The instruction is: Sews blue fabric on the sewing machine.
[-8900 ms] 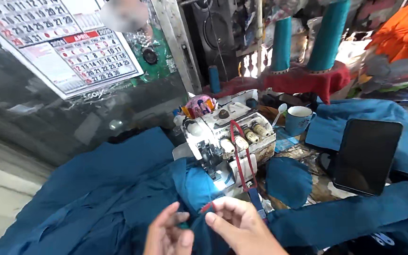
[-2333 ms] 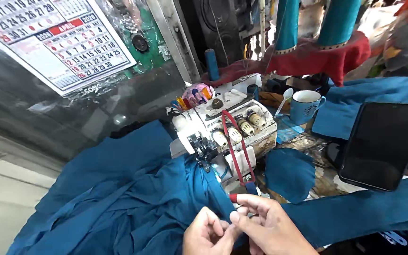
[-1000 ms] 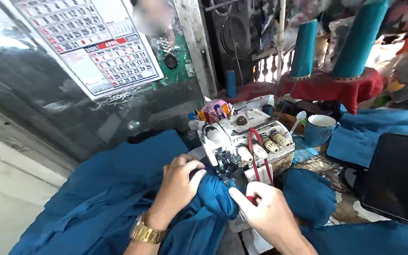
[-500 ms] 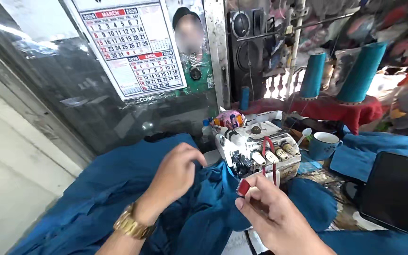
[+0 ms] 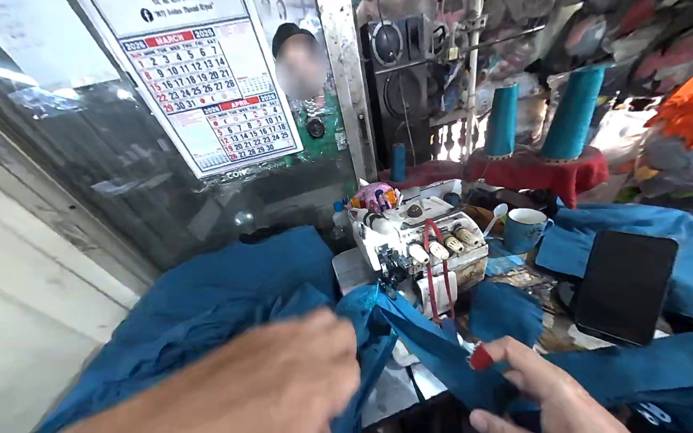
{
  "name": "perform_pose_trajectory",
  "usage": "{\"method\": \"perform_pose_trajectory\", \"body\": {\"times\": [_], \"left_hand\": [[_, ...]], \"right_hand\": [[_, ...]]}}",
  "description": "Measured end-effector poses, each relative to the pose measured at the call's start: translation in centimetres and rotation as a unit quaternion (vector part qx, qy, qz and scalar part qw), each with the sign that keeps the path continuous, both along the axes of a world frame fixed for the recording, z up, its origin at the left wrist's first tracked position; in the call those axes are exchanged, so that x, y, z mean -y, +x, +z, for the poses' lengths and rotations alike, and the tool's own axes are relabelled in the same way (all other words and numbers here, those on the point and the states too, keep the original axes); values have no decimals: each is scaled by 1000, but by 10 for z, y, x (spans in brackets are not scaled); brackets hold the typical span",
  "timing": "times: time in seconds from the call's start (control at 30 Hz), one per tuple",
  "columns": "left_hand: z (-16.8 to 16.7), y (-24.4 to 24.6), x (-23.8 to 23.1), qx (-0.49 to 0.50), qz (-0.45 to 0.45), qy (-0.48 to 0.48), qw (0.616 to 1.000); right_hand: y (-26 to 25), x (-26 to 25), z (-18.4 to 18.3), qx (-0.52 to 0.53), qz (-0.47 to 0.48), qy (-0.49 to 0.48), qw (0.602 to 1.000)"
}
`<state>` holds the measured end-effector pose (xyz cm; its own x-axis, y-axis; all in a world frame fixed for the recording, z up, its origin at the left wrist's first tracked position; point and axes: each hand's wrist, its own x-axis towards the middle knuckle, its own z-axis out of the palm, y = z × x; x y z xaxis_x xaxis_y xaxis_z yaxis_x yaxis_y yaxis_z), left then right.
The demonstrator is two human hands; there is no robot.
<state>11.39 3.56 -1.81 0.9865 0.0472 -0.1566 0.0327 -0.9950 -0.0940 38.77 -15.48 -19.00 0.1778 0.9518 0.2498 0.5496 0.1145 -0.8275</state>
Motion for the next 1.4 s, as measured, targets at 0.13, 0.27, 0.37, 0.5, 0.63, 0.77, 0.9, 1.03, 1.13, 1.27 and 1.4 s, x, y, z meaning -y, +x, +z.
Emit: {"method": "perform_pose_trajectory", "body": {"times": [0.13,0.27,0.37,0.5,0.63,0.77,0.9,1.03,1.13,1.27,1.4], "left_hand": [[-4,13,-5,-97,173,70,978],[27,25,-17,22,113,284,952],[17,18,21,-5,34,114,993],[-16,18,12,-139,197,32,970],[-10,10,-7,15,125,236,964],[-16,2,13,58,10,152,987],[-38,-8,32,3,50,52,997],[-38,-13,45,21,115,119,986],[-38,-14,61,37,145,118,982],[-49,-18,74,37,122,30,991],[-53,-11,65,61,89,45,993]], "right_hand": [[-7,-19,-25,200,-89,-10,976],[-15,-26,-28,90,-61,128,986],[-36,-6,-4,-95,29,157,983],[-47,-1,-6,-136,-1,124,983],[-48,-1,1,-127,18,86,988],[-49,-8,5,-120,38,65,990],[-57,-40,25,-74,53,217,972],[-62,-60,116,-87,-7,369,925],[-70,-69,109,-255,58,329,907],[-123,-48,10,-253,123,292,914],[-122,-17,-8,-7,49,211,976]]}}
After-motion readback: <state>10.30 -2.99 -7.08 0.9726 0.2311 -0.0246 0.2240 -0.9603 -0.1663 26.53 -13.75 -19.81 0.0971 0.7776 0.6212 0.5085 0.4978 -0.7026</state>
